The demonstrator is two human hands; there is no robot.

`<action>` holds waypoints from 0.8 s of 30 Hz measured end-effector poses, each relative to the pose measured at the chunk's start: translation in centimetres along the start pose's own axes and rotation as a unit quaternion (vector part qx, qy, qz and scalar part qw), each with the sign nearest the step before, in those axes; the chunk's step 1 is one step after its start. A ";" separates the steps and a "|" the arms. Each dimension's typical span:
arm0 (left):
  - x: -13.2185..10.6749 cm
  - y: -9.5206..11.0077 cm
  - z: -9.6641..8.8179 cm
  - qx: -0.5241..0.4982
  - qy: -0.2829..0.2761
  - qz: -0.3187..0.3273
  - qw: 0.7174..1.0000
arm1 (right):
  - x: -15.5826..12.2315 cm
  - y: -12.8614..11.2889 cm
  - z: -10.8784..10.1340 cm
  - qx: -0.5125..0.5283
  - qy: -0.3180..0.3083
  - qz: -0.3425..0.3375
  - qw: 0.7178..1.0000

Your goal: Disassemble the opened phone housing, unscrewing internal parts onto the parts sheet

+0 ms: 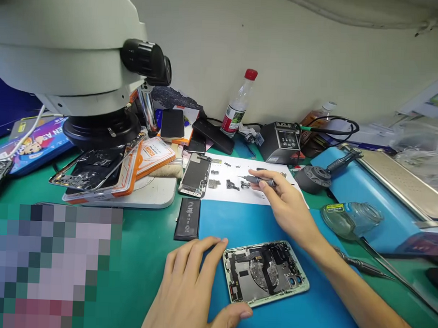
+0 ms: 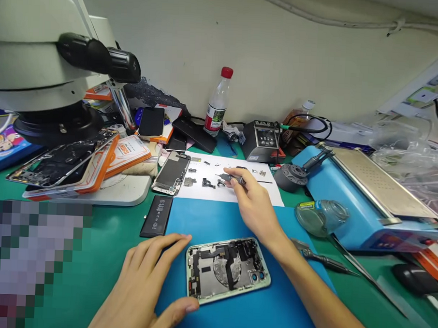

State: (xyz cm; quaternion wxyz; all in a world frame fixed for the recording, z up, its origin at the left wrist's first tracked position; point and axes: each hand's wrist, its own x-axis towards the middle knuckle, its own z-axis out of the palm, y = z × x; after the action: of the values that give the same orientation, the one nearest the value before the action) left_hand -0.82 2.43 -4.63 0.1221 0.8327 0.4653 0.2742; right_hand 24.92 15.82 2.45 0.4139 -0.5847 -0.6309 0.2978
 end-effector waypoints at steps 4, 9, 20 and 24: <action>0.0 0.9 -0.2 -0.084 0.039 -0.055 0.994 | -1.5 -2.3 -1.1 0.097 0.055 0.005 0.994; 0.0 2.1 -1.9 -0.300 0.086 -0.140 0.940 | -8.4 -4.9 0.3 0.274 0.088 0.094 0.953; 0.4 2.6 -4.3 -0.471 0.127 -0.207 0.848 | -14.0 -5.1 5.3 0.342 0.058 0.125 0.930; 0.5 2.6 -4.4 -0.489 0.136 -0.206 0.837 | -13.7 -4.8 5.2 0.352 0.047 0.125 0.926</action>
State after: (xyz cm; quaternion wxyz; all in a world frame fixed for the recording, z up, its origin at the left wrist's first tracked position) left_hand -1.20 1.25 0.35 0.5029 0.5039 0.4431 0.5448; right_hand 17.65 2.22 1.67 0.5819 -0.4891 -0.3868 0.5220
